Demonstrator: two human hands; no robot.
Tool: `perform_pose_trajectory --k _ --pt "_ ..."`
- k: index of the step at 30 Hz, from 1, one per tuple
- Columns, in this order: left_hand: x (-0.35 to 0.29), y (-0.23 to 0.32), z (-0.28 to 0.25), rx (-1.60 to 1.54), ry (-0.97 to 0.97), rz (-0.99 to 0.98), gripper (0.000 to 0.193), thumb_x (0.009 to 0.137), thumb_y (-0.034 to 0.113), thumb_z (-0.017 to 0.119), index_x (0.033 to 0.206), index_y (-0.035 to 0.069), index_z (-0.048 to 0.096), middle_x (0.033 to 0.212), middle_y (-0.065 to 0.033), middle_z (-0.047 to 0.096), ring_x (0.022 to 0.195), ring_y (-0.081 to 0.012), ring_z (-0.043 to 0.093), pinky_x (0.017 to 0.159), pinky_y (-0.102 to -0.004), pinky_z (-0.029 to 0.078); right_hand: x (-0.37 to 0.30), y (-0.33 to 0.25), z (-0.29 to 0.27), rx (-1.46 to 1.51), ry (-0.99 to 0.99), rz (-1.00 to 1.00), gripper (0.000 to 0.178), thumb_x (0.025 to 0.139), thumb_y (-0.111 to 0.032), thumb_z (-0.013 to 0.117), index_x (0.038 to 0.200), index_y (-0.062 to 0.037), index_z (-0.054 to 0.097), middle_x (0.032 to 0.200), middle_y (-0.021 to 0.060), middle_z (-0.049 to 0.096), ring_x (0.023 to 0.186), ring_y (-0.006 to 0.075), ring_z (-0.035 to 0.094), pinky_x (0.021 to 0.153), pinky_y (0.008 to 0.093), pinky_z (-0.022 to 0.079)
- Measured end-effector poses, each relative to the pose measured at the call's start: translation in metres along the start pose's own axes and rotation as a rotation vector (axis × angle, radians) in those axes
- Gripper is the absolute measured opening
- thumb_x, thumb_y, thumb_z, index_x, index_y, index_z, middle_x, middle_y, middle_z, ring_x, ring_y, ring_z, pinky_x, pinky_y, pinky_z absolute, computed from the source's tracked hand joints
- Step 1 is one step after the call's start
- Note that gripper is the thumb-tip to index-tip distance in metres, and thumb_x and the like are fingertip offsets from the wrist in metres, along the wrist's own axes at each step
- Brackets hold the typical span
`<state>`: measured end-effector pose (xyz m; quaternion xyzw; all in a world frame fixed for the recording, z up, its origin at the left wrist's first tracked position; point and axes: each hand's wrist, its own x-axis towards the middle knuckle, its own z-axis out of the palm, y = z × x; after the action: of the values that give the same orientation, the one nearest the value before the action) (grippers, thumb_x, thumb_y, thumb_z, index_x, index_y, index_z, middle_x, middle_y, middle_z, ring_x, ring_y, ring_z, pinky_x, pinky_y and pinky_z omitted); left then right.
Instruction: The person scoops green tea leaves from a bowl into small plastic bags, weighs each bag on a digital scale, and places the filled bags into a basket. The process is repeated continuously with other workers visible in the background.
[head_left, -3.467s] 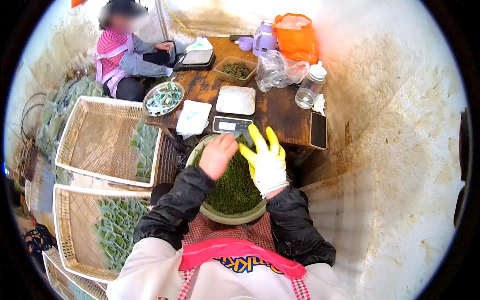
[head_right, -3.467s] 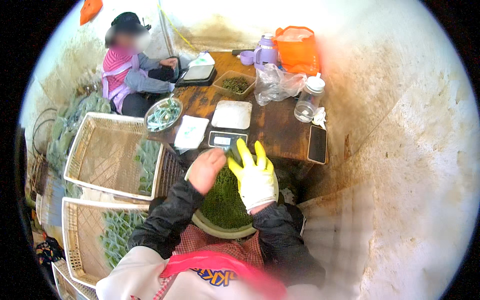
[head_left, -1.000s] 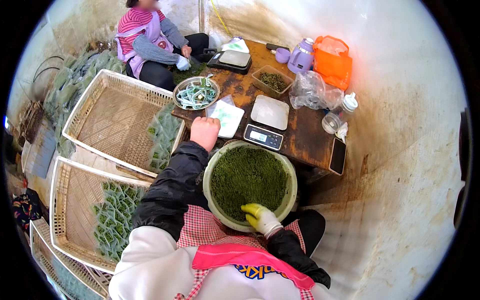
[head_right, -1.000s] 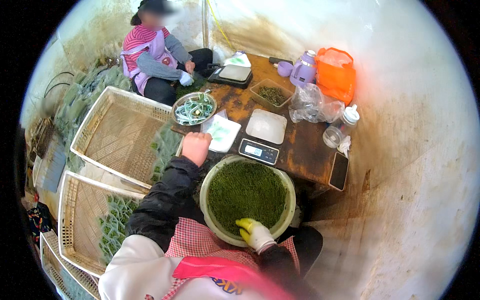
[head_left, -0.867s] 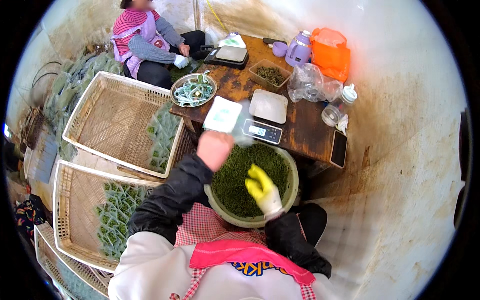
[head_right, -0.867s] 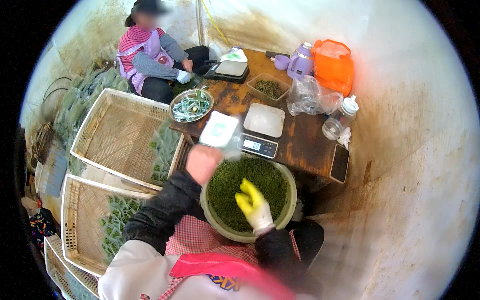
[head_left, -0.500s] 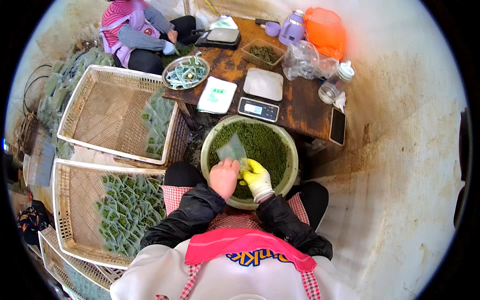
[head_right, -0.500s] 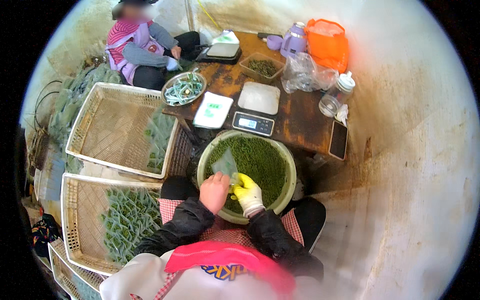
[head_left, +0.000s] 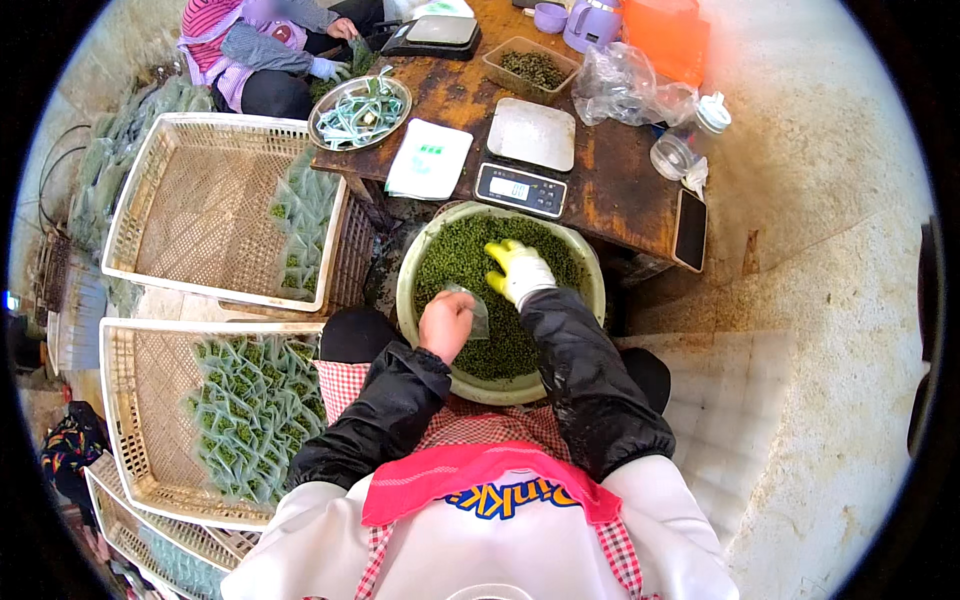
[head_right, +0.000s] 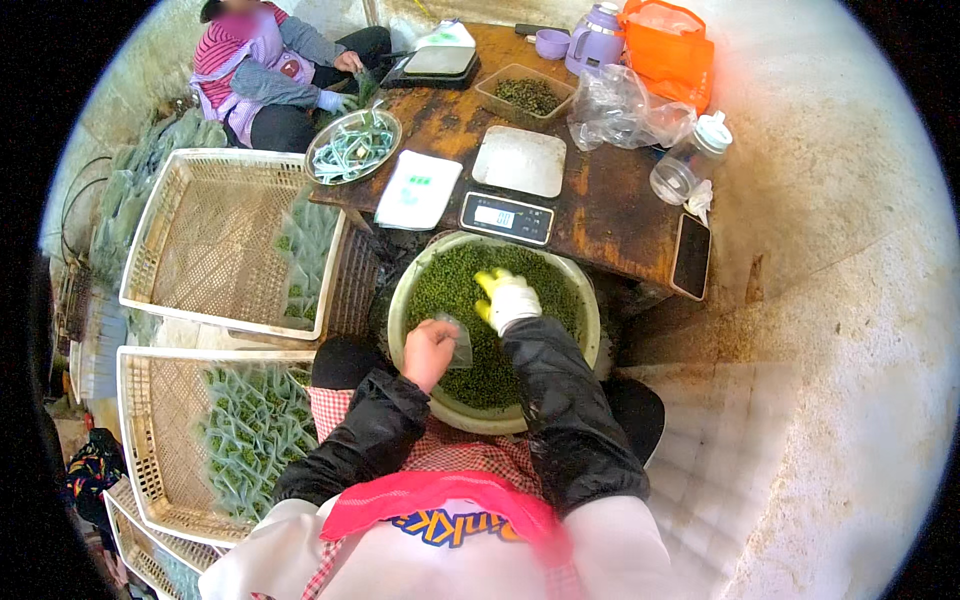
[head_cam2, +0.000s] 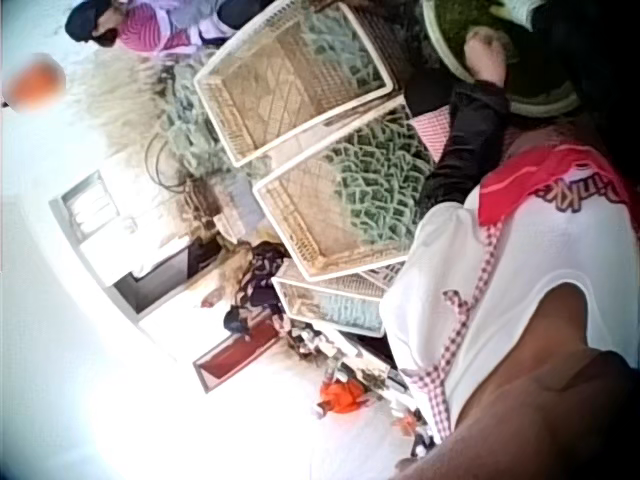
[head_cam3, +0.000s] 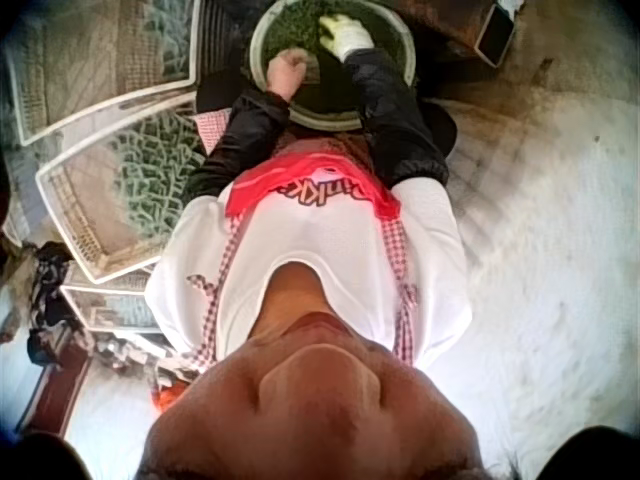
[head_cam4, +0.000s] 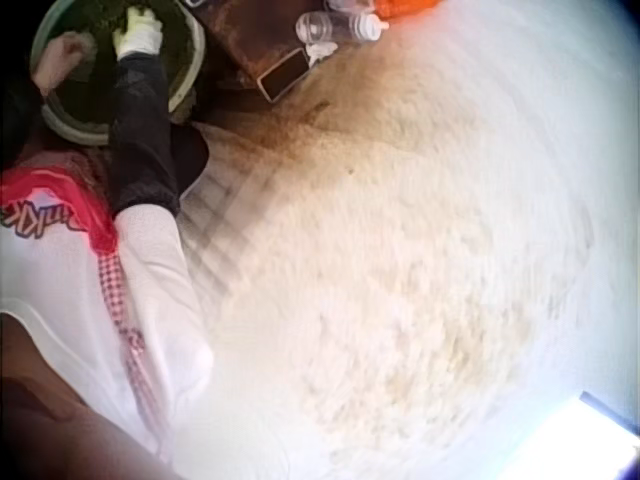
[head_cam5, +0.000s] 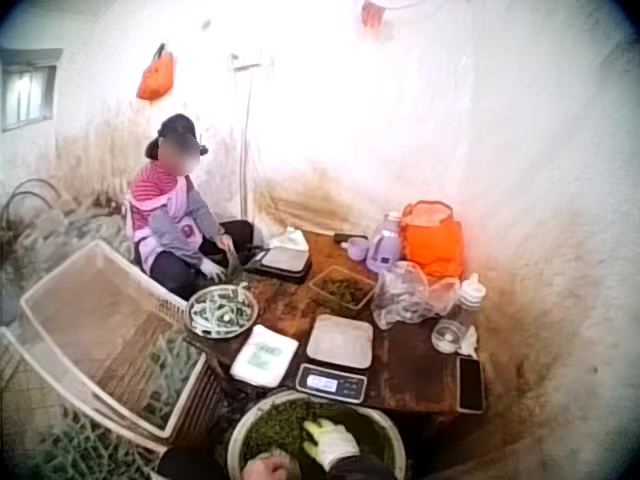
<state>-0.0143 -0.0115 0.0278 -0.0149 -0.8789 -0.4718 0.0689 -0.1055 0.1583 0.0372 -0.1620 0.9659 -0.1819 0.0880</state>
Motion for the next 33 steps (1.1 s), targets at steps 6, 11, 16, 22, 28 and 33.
perform_pose_trajectory --k 6,11,16,22,28,33 --pt "0.008 -0.015 -0.005 -0.256 0.052 -0.192 0.011 0.079 0.001 0.060 0.087 0.001 0.067 0.079 -0.0107 0.062 0.069 -0.0216 0.061 0.065 -0.0315 0.049 -0.055 -0.027 0.028 -0.231 -0.277 -0.040 0.062 0.073 -0.036 0.075 0.130 -0.0284 0.053 0.142 0.0160 0.034 0.114 0.0373 0.048 0.084 0.0463 0.051" --pt "0.008 -0.006 -0.005 -0.300 0.016 -0.259 0.009 0.081 0.004 0.062 0.087 0.000 0.068 0.077 -0.0093 0.060 0.065 -0.0170 0.058 0.063 -0.0295 0.047 -0.083 -0.003 0.064 -0.438 -0.261 -0.238 0.048 0.072 -0.034 0.073 0.118 -0.0264 0.059 0.128 0.0067 0.047 0.105 0.0320 0.053 0.075 0.0420 0.052" --pt "0.009 -0.003 -0.008 -0.258 0.100 -0.190 0.010 0.081 0.004 0.064 0.088 0.000 0.068 0.078 -0.0096 0.062 0.066 -0.0173 0.059 0.063 -0.0289 0.048 -0.053 0.009 0.083 -0.108 -0.257 -0.011 0.034 0.076 -0.020 0.067 0.109 -0.0163 0.062 0.111 0.0132 0.056 0.093 0.0369 0.061 0.076 0.0438 0.053" --pt "0.012 0.012 -0.050 -0.537 0.193 -0.346 0.009 0.087 0.005 0.063 0.092 -0.001 0.068 0.082 -0.0014 0.060 0.067 -0.0071 0.052 0.060 -0.0226 0.044 -0.015 -0.010 -0.020 0.088 -0.435 -0.205 0.053 0.079 -0.033 0.070 0.127 -0.0117 0.059 0.142 0.0181 0.044 0.121 0.0362 0.052 0.105 0.0382 0.040" --pt "0.023 0.014 -0.057 -0.648 0.249 -0.414 0.011 0.089 0.004 0.061 0.096 -0.002 0.066 0.082 0.0021 0.053 0.070 -0.0062 0.050 0.064 -0.0209 0.042 0.088 0.007 0.004 0.170 -0.144 -0.018 0.054 0.085 -0.044 0.062 0.124 -0.0065 0.060 0.129 0.0170 0.056 0.114 0.0343 0.056 0.098 0.0396 0.044" --pt "0.028 0.010 -0.055 -0.542 0.278 -0.279 0.009 0.091 0.006 0.060 0.096 0.001 0.065 0.076 0.0029 0.054 0.058 -0.0039 0.045 0.053 -0.0191 0.036 0.088 -0.027 0.002 -0.036 -0.459 -0.097 0.061 0.081 -0.055 0.059 0.125 -0.0142 0.060 0.128 0.0178 0.056 0.118 0.0338 0.053 0.102 0.0410 0.041"
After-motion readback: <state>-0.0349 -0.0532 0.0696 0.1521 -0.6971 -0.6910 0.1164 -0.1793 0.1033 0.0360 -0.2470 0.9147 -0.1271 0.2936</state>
